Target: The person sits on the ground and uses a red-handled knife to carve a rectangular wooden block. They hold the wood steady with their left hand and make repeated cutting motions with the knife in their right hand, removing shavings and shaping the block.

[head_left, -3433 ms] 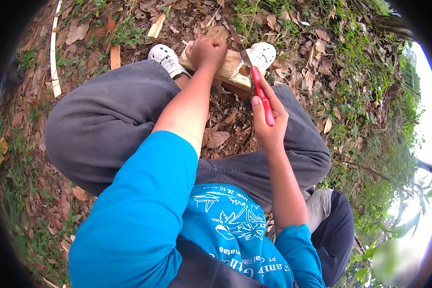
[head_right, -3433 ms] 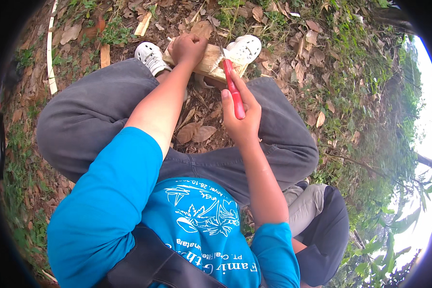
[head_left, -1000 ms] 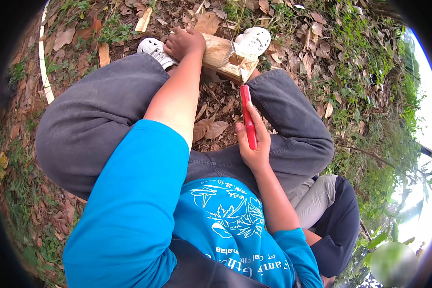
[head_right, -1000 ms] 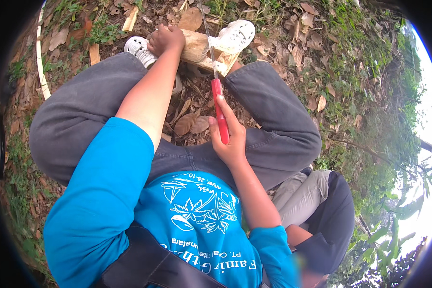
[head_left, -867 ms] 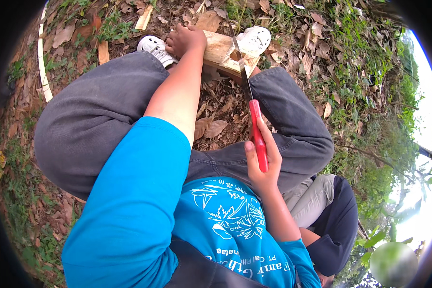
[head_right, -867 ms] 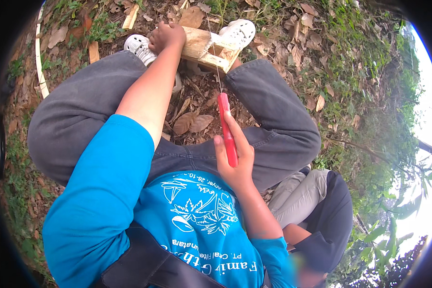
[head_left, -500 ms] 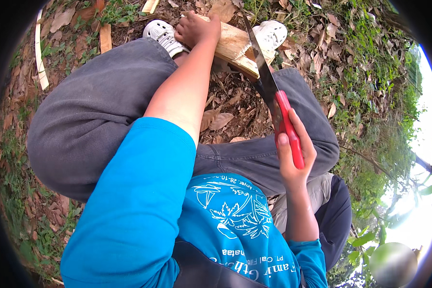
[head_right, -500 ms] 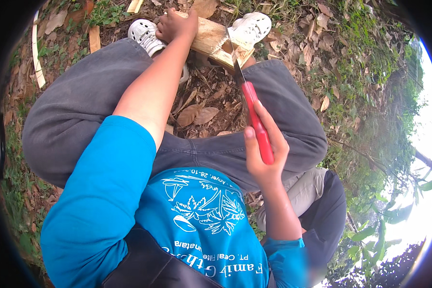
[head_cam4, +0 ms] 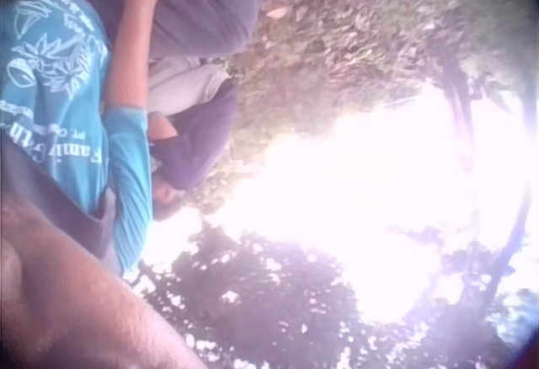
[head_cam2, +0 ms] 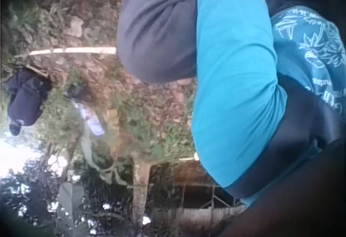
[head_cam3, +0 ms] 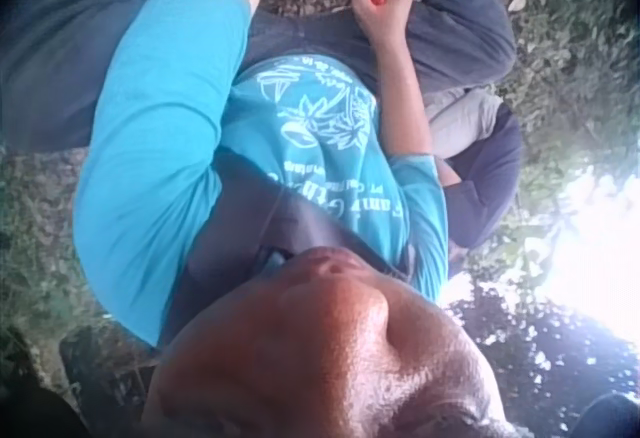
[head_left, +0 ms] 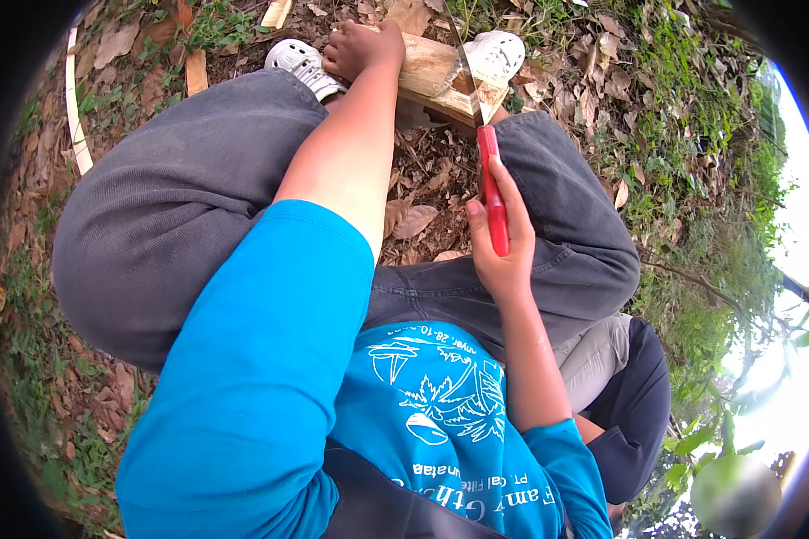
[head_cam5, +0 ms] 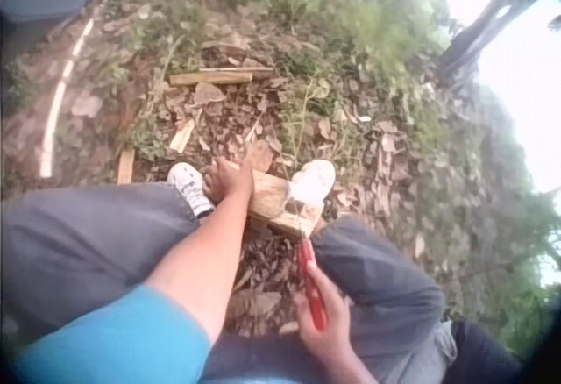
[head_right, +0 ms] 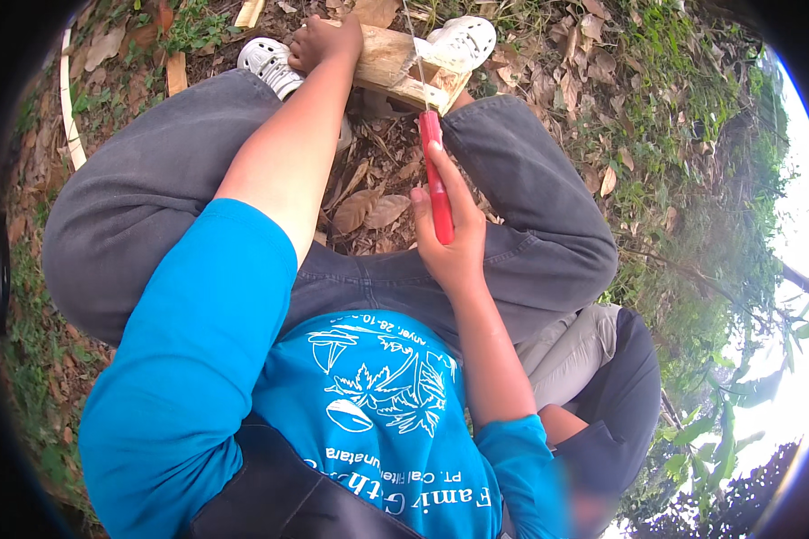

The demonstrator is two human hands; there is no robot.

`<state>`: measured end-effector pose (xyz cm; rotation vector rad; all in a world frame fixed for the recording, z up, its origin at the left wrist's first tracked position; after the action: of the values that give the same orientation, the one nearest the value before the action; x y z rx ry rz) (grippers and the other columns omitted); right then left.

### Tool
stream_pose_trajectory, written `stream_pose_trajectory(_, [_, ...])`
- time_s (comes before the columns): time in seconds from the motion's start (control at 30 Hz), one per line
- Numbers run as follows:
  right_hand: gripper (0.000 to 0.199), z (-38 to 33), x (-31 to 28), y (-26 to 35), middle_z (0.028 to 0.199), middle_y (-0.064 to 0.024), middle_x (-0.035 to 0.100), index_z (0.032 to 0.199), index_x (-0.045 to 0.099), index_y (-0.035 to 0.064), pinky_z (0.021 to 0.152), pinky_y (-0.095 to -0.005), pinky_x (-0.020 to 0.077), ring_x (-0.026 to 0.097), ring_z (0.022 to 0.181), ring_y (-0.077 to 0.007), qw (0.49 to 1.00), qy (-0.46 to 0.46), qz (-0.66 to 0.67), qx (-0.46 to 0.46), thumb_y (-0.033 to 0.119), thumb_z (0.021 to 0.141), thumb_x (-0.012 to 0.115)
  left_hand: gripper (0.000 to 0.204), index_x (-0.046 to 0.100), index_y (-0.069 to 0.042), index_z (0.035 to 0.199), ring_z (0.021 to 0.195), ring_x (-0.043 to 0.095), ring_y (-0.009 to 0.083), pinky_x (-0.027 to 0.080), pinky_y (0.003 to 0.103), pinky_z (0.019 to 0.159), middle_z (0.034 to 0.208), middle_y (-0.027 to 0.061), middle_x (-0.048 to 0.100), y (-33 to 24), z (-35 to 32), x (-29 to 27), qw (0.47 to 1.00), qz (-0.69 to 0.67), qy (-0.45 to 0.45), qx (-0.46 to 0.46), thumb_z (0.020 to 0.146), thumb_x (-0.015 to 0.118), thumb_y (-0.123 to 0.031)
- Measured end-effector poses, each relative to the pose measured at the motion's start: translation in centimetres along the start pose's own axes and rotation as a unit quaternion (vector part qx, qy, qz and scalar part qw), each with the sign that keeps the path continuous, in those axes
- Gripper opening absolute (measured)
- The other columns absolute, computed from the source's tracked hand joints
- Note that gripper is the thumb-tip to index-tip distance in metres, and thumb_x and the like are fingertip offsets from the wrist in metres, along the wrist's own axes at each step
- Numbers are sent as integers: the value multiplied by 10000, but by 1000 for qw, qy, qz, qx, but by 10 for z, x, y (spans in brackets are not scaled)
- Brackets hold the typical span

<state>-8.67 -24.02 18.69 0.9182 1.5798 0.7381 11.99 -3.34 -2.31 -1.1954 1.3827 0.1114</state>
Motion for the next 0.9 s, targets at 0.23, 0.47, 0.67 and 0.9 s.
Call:
stream_pose_trajectory(0.23, [491,-73,-61,60,1365,-193,642,1441,541,-16,1070,-333,443,613,1258,-230,998,-11,-31,58,77,976,667,628,647,-11,1247,1290,507,350,268,480,1126,1341,219,582,-2,5,-6,999,23,7,-36,823,643,-474])
stream_pose_trajectory(0.47, [437,6,-45,50,1286,-152,673,1404,579,-34,995,-288,473,633,1116,-154,999,-37,-20,-2,58,983,650,693,643,0,1259,1292,501,343,272,481,1119,1333,201,586,-2,-1,-1,999,17,-11,-36,798,675,-516])
stream_pose_trajectory(0.67, [428,50,-29,48,1272,-111,676,1404,594,-4,980,-265,466,610,1097,-119,999,-41,-1,-33,46,981,645,714,643,-52,1299,1334,487,333,284,483,1125,1374,195,573,-5,2,-5,994,45,51,-91,799,676,-560])
stream_pose_trajectory(0.9, [471,23,-29,19,1371,-141,637,1448,552,12,1080,-305,419,570,1275,-171,1000,-2,12,5,25,985,638,668,648,-41,1285,1320,494,318,284,478,1113,1366,191,575,-11,12,-2,995,58,40,-64,833,666,-532])
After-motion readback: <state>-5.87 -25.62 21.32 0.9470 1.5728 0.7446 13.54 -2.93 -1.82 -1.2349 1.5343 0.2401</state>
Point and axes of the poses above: each hand's wrist, its own z-axis towards the middle knuckle, its own x-axis out of the palm, y = z × x, the point moved 6 cm from there along z, towards the middle knuckle
